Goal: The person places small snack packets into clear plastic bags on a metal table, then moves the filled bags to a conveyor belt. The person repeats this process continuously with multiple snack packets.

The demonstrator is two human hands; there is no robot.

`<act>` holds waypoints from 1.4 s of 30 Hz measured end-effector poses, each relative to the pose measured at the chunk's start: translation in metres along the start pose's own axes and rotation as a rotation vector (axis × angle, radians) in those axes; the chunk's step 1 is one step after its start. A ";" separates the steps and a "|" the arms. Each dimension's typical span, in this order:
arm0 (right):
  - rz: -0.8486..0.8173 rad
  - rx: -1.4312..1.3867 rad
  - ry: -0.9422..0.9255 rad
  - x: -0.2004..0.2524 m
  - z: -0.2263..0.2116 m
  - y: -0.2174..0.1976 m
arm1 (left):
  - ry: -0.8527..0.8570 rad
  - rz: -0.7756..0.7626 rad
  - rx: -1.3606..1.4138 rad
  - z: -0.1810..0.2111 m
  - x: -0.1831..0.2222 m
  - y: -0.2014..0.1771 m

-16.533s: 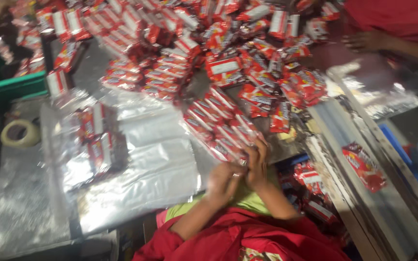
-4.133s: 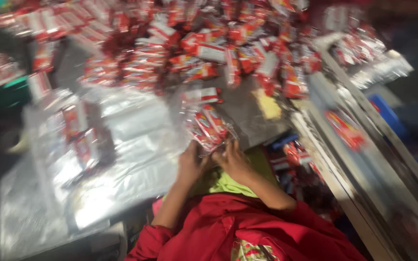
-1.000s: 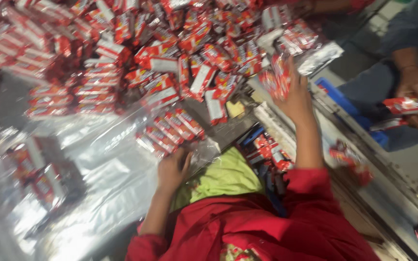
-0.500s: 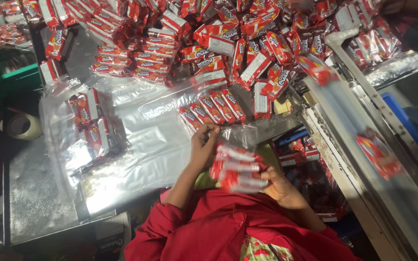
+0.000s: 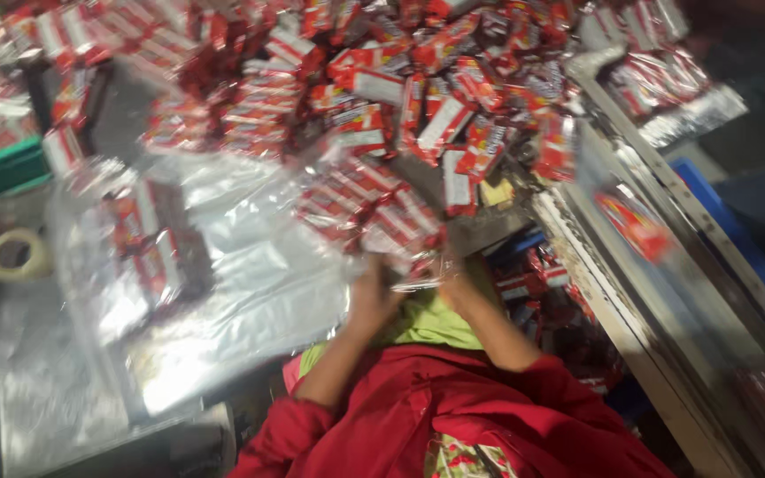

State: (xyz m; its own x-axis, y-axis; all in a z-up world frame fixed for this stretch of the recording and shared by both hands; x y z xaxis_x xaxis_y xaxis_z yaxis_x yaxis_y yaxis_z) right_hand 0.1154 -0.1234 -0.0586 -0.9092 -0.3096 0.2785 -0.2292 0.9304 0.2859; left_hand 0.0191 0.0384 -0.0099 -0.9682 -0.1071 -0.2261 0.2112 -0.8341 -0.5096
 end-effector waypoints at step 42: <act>-0.129 0.795 -0.477 0.050 -0.028 0.019 | 0.212 0.351 0.144 0.048 0.025 -0.020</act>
State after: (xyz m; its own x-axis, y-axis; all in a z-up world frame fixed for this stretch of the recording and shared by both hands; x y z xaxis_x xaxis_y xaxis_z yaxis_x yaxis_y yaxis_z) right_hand 0.0759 -0.1270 -0.0138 -0.8666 -0.4701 -0.1676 -0.3483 0.8102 -0.4715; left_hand -0.0162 0.0264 0.0343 -0.7890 -0.2967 -0.5380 0.4871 -0.8357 -0.2534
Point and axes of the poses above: each hand's wrist, its own x-axis away from the middle knuckle, its own y-axis out of the palm, z = x × y, the point moved 1 cm from there along -x, towards the middle knuckle, and after that the axes turned 1 degree about -z, right-handed, at the moved point
